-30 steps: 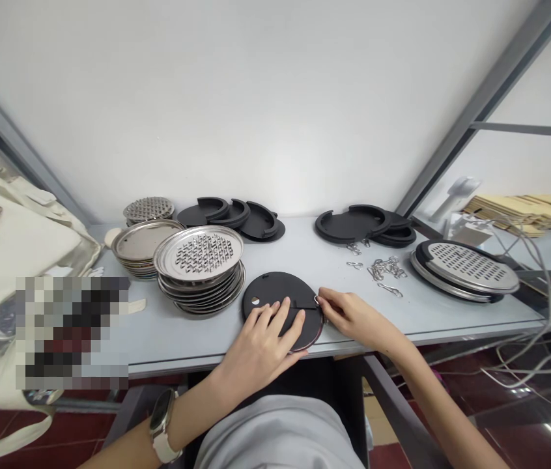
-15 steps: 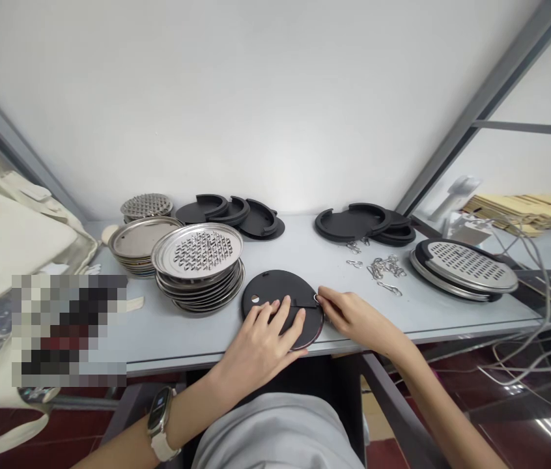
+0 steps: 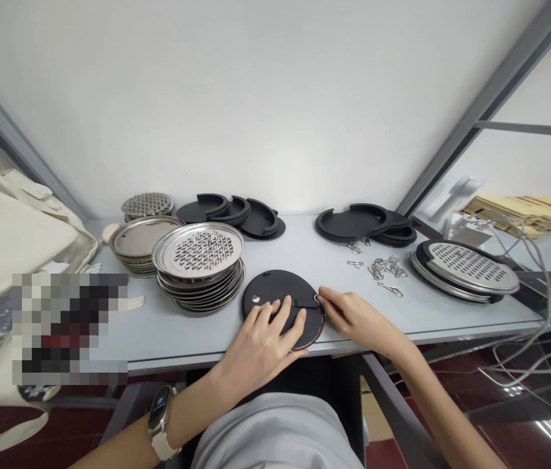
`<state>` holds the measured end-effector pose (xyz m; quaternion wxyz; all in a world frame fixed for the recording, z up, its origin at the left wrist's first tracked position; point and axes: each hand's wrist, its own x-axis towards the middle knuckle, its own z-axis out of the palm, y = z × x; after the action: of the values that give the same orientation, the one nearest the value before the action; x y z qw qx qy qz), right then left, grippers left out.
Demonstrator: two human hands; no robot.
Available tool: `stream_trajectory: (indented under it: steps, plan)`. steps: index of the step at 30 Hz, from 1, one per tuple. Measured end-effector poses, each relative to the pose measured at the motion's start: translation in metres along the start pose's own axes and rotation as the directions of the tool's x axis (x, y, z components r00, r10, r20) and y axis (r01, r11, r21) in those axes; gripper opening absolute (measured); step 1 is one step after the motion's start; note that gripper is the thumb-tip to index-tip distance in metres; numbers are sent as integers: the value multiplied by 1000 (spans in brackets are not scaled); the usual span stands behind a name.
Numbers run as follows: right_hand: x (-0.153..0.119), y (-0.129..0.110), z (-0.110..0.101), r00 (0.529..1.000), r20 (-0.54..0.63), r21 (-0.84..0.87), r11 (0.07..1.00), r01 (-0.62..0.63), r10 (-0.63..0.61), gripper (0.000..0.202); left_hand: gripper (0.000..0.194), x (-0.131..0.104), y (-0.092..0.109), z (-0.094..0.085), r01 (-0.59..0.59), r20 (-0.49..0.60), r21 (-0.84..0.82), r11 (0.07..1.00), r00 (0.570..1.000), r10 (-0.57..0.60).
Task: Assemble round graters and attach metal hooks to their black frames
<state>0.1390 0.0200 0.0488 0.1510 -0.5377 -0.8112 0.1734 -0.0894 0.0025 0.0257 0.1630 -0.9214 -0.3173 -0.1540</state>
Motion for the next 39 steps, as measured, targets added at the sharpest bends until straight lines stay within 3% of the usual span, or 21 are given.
stream_trajectory:
  steps: [24, 39]
  plan:
    - [-3, -3, 7, 996, -64, -108, 992, -61, 55, 21, 53, -1, 2, 1, 25, -29, -3, 1000, 999, -25]
    - [-7, -4, 10, 992, -82, -4, 996, -94, 94, 20, 55, -1, 2, 0, 29, -16, -8, 1000, 999, -29]
